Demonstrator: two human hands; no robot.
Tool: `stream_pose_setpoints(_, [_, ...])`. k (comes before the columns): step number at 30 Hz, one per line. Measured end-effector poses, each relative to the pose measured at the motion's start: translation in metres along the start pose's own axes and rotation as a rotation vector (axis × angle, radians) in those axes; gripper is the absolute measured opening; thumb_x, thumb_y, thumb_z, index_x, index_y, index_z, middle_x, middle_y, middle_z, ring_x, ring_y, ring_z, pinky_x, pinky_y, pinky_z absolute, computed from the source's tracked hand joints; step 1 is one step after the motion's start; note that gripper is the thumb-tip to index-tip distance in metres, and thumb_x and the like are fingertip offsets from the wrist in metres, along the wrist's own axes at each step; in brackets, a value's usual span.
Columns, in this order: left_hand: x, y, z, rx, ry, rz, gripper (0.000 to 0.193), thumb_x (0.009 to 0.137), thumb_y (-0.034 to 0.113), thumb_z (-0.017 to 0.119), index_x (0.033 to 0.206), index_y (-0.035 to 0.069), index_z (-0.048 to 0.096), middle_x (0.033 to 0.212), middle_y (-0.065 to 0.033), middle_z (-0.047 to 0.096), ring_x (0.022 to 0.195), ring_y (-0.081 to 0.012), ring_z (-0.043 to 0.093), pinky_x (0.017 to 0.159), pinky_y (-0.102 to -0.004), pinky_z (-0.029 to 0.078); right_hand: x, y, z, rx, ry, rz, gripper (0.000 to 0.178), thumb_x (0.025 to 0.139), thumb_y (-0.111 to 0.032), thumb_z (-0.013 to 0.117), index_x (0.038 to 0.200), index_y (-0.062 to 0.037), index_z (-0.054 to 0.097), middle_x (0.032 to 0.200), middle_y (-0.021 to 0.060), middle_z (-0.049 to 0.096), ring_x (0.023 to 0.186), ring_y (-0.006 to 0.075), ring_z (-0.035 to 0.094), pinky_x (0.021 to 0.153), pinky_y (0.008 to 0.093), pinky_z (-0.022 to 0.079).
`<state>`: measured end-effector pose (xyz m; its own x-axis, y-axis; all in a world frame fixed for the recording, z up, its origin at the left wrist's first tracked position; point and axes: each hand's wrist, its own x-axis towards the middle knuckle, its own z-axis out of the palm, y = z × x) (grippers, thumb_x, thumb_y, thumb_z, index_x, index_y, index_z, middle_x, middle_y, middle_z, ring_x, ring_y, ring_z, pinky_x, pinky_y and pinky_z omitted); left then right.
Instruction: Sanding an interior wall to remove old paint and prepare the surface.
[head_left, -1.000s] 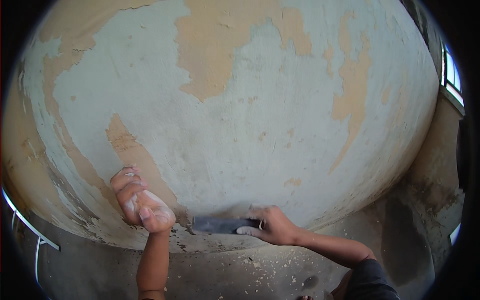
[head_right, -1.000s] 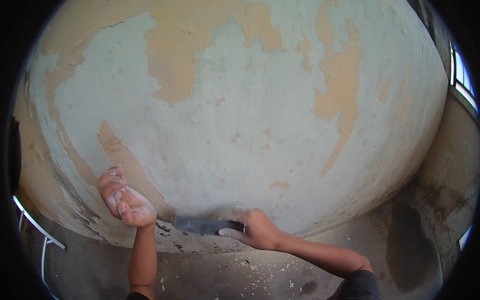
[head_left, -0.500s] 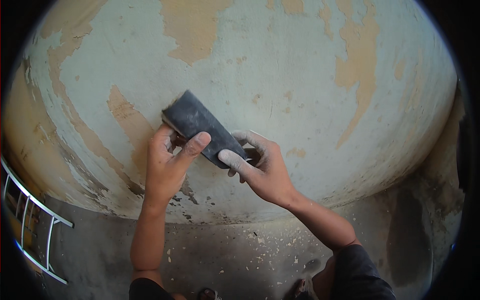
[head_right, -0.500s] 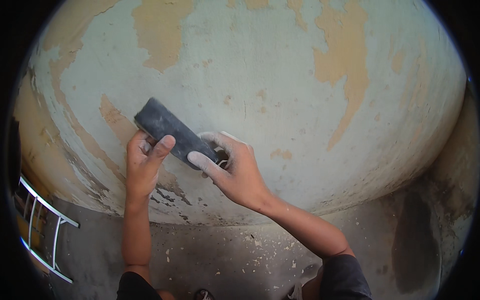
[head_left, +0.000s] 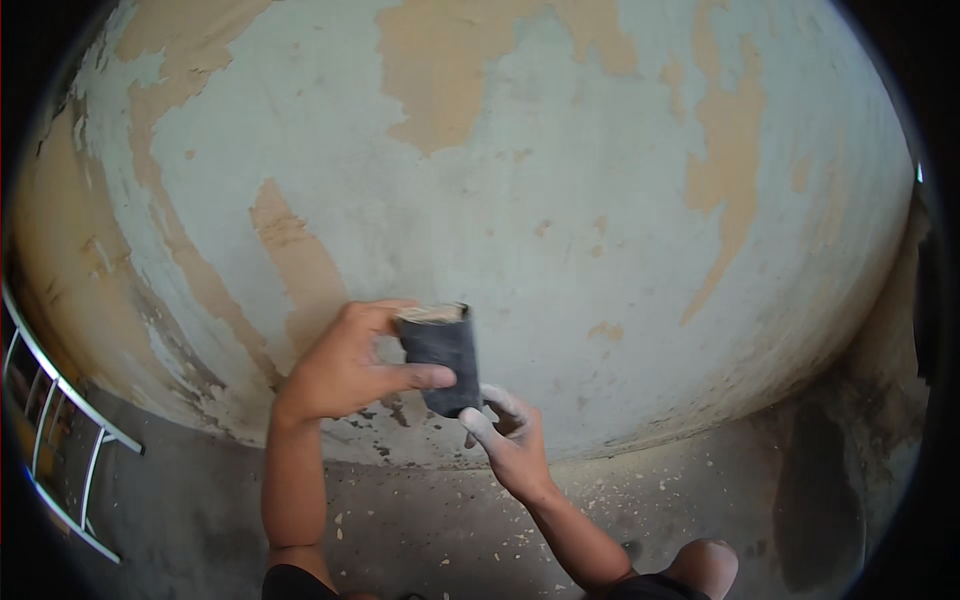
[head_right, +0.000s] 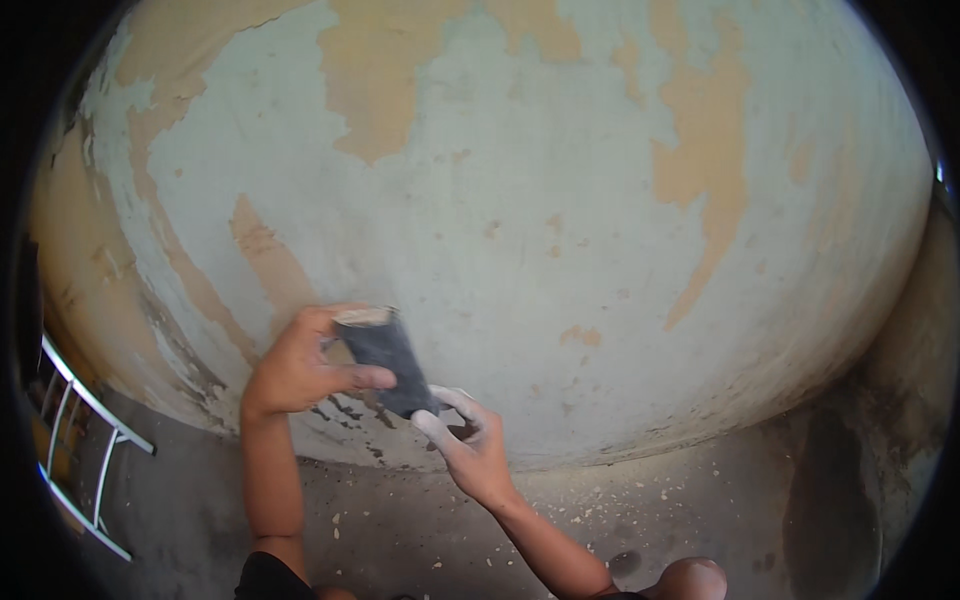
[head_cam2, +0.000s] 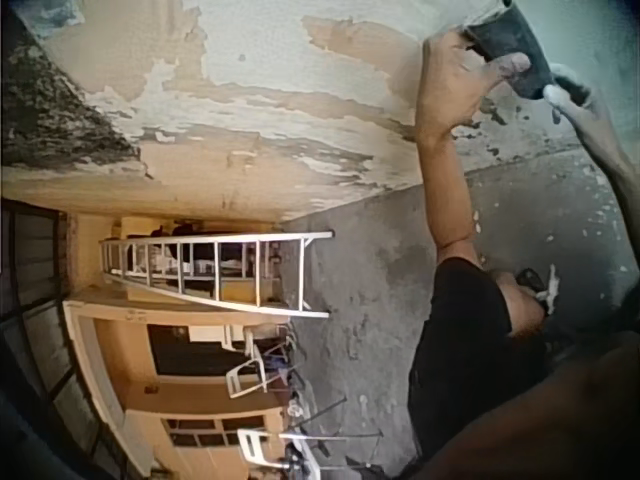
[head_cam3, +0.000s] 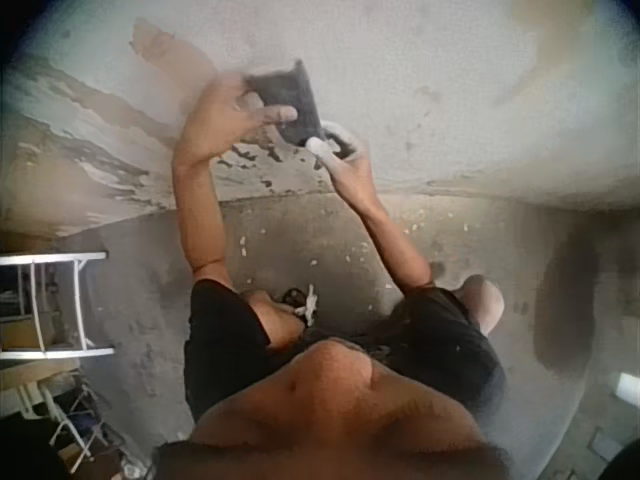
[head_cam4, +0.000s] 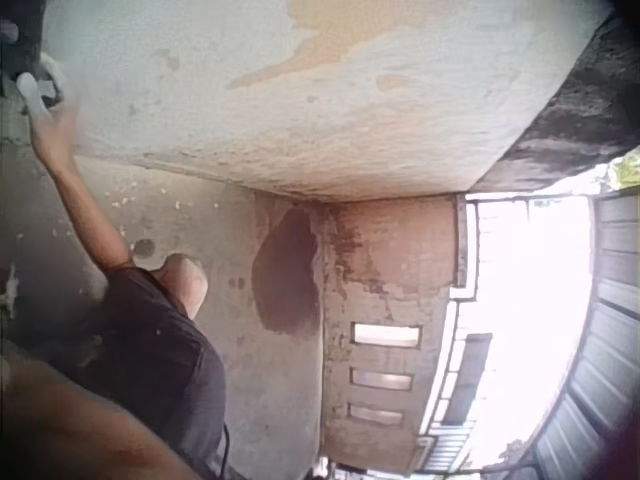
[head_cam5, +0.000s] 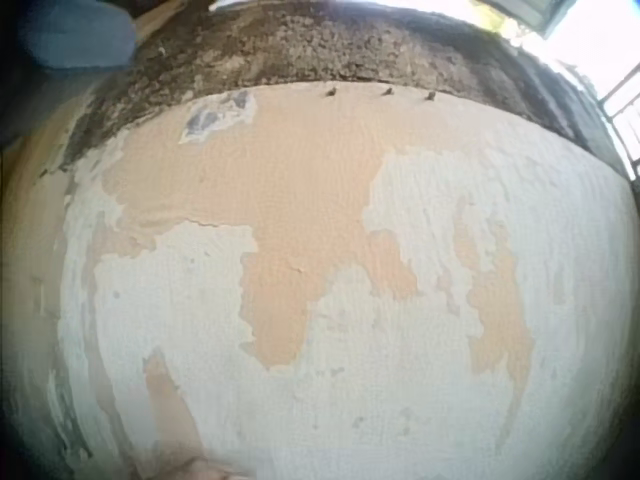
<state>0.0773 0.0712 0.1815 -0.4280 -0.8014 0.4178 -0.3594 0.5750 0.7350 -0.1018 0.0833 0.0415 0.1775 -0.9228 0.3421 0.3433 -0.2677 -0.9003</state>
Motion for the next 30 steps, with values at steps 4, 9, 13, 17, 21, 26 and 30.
stream_pose_setpoints(4, [0.003,-0.013,0.030,0.072,0.104,-0.079,0.042,0.079,0.028,0.080,0.103,-0.005,0.069,0.089,-0.0110,0.070,0.086,-0.0157,0.063,0.081,-0.0326,0.049,0.000,0.029,0.001,0.243,0.067,0.018,0.033,0.092,-0.014,0.066,0.120,0.0032,0.058,0.102,0.0072,0.063,0.080,0.0107,0.058,0.070,0.0273,0.051])
stream_pose_setpoints(9, [-0.011,-0.028,0.026,-0.012,0.104,-0.187,0.039,0.080,0.027,0.080,0.102,-0.002,0.068,0.090,-0.0067,0.068,0.084,-0.0112,0.059,0.080,-0.0301,0.048,0.000,0.041,0.008,0.237,0.081,-0.024,0.031,0.094,-0.014,0.063,0.119,0.0030,0.057,0.098,0.0068,0.064,0.078,0.0115,0.060,0.069,0.0271,0.051])
stream_pose_setpoints(13, [-0.010,-0.029,0.038,-0.178,0.417,-0.021,0.053,0.081,0.029,0.079,0.119,-0.001,0.058,0.085,-0.0016,0.056,0.081,-0.0083,0.053,0.072,-0.0269,0.046,0.011,0.037,0.000,0.138,0.255,-0.057,0.030,0.095,-0.016,0.061,0.117,0.0039,0.059,0.095,0.0064,0.065,0.074,0.0105,0.060,0.067,0.0263,0.051])
stream_pose_setpoints(17, [-0.017,-0.024,0.040,-0.026,0.659,0.287,0.042,0.088,0.036,0.071,0.112,0.006,0.053,0.074,0.0018,0.044,0.073,-0.0090,0.048,0.072,-0.0292,0.045,0.018,0.015,-0.027,0.093,0.335,-0.169,0.034,0.093,-0.017,0.065,0.121,0.0032,0.060,0.095,0.0049,0.065,0.081,0.0098,0.060,0.067,0.0250,0.050])
stream_pose_setpoints(21, [-0.022,0.009,0.061,-0.701,0.172,0.543,0.038,0.093,0.049,0.056,0.109,0.016,0.052,0.061,0.0012,0.040,0.059,-0.0144,0.047,0.074,-0.0478,0.043,0.020,0.005,-0.047,0.131,0.399,-0.182,0.034,0.094,-0.017,0.064,0.120,0.0035,0.059,0.096,0.0050,0.065,0.079,0.0091,0.059,0.065,0.0252,0.049])
stream_pose_setpoints(26, [-0.052,0.072,0.063,-1.231,-0.235,0.390,0.040,0.099,0.058,0.032,0.107,0.023,0.052,0.046,-0.0015,0.029,0.043,-0.0165,0.038,0.085,-0.0766,0.029,0.026,0.008,-0.050,0.202,0.403,-0.164,0.035,0.094,-0.018,0.063,0.122,0.0032,0.058,0.096,0.0048,0.065,0.076,0.0081,0.058,0.065,0.0259,0.050])
stream_pose_setpoints(30, [-0.063,0.076,0.076,-1.621,-0.301,0.435,0.044,0.100,0.060,0.020,0.109,0.030,0.051,0.046,-0.0001,0.029,0.042,-0.0145,0.038,0.091,-0.0870,0.012,0.027,-0.003,-0.052,0.224,0.420,-0.164,0.035,0.092,-0.018,0.066,0.119,0.0046,0.061,0.092,0.0049,0.065,0.076,0.0080,0.057,0.063,0.0247,0.049])
